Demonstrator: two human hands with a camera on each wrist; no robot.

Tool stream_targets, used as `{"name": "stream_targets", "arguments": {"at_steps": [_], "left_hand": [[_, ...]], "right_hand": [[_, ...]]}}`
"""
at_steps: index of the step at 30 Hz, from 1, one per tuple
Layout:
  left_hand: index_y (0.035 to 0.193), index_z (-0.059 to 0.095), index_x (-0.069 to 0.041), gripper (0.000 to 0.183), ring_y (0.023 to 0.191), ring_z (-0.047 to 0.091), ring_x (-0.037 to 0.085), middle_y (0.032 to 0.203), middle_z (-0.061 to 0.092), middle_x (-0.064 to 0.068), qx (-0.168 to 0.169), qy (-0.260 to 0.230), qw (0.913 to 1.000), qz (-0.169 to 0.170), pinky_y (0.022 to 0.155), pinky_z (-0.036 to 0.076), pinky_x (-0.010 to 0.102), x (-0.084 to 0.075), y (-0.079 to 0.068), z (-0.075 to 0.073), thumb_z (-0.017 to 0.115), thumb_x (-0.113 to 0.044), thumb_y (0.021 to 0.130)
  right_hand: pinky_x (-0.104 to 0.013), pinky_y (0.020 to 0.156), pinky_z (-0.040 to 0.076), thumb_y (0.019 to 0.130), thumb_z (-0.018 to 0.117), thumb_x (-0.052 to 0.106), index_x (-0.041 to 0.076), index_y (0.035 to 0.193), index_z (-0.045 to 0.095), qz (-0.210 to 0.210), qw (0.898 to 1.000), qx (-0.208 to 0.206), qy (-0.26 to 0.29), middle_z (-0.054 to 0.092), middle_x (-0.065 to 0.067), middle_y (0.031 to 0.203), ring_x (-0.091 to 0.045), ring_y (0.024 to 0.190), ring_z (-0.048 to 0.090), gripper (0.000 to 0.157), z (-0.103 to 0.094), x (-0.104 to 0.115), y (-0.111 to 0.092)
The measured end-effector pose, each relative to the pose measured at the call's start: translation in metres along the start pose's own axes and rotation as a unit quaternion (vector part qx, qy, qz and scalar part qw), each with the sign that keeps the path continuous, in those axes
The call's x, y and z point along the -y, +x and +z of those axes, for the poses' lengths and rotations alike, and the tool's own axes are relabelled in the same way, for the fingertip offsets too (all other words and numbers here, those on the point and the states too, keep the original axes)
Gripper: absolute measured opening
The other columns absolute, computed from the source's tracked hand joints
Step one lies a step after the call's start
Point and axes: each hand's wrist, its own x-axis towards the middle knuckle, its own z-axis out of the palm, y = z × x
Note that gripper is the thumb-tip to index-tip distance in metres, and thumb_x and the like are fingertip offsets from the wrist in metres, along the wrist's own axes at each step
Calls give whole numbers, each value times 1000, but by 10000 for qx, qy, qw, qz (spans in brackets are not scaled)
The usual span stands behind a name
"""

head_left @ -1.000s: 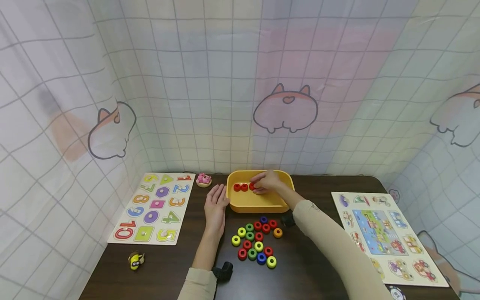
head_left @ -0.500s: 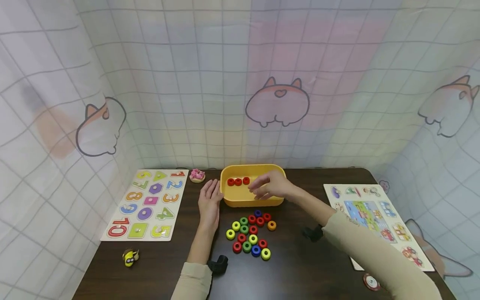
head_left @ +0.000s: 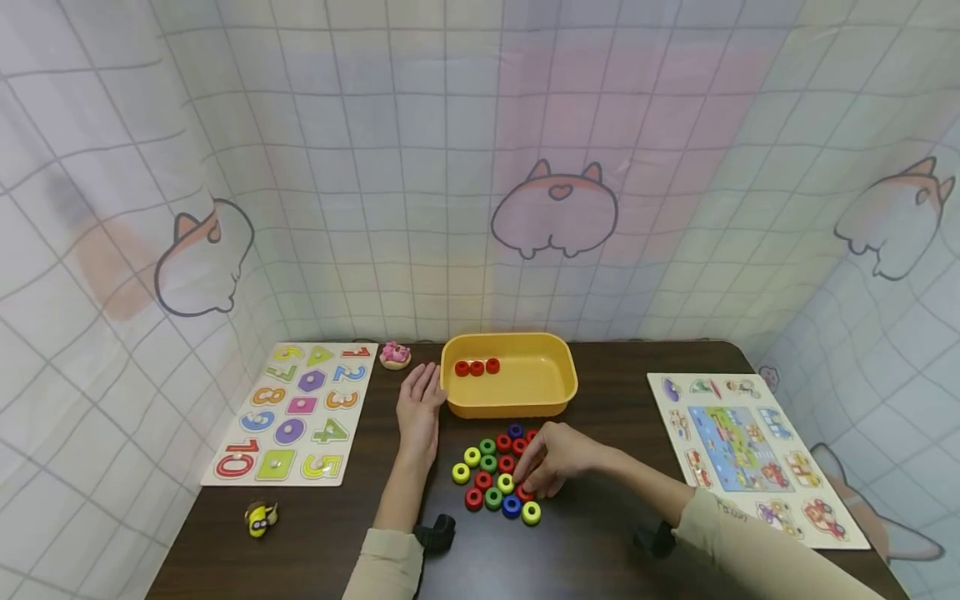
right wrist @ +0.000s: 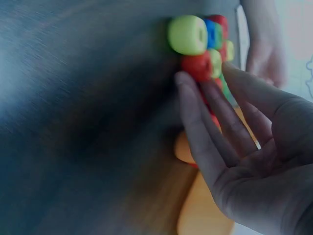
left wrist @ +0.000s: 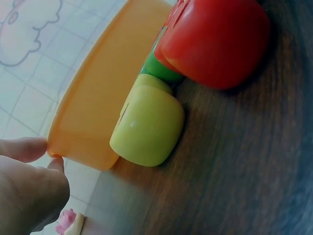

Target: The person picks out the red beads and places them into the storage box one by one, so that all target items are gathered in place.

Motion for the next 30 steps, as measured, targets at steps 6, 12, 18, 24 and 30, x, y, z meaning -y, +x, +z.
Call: {"name": "stream_targets", "arguments": {"at_steps": [6, 12, 18, 24, 30], "left_hand": [[145, 33, -6, 61, 143, 33, 29, 151, 37, 15, -2, 0, 10000, 4, 116, 27, 46, 0, 0, -2, 47, 19, 91], [146, 32, -6, 63, 143, 33, 29, 151, 37, 16, -13, -98, 9999, 43, 116, 25, 49, 3, 3, -6, 46, 21, 91], [146, 34, -8, 62, 141, 38, 25, 153, 34, 19, -95, -38, 9998, 180, 115, 28, 47, 11, 8, -10, 46, 20, 92], [147, 33, -8, 64, 140, 39, 25, 153, 34, 20, -57, -11, 9997, 258, 114, 29, 46, 16, 9, -11, 47, 19, 91], [147, 32, -7, 64, 141, 36, 27, 153, 35, 18, 0, -111, 9998, 172, 115, 29, 47, 12, 6, -7, 46, 20, 91]], "right_hand": [[-49, 61, 59, 80, 78, 3, 4, 95, 77, 130, 9994, -69, 300, 74, -14, 86, -35, 70, 72, 15, 10, -9, 4], [-50, 62, 59, 80, 75, -3, 1, 97, 76, 140, 9987, -11, 482, 74, -16, 90, -38, 70, 71, 17, 5, -4, 6], [-53, 67, 58, 84, 73, 0, -2, 104, 73, 27, 9970, -71, 770, 73, -19, 94, -40, 75, 71, 20, -25, 20, 11], [-56, 76, 56, 87, 71, 3, -2, 110, 71, 39, 9950, -646, 757, 73, -20, 97, -43, 84, 70, 24, -69, 38, 34], [-56, 81, 55, 88, 69, 0, -4, 113, 69, 351, 9858, -1469, 737, 72, -20, 102, -44, 90, 69, 26, -101, 35, 71]]}}
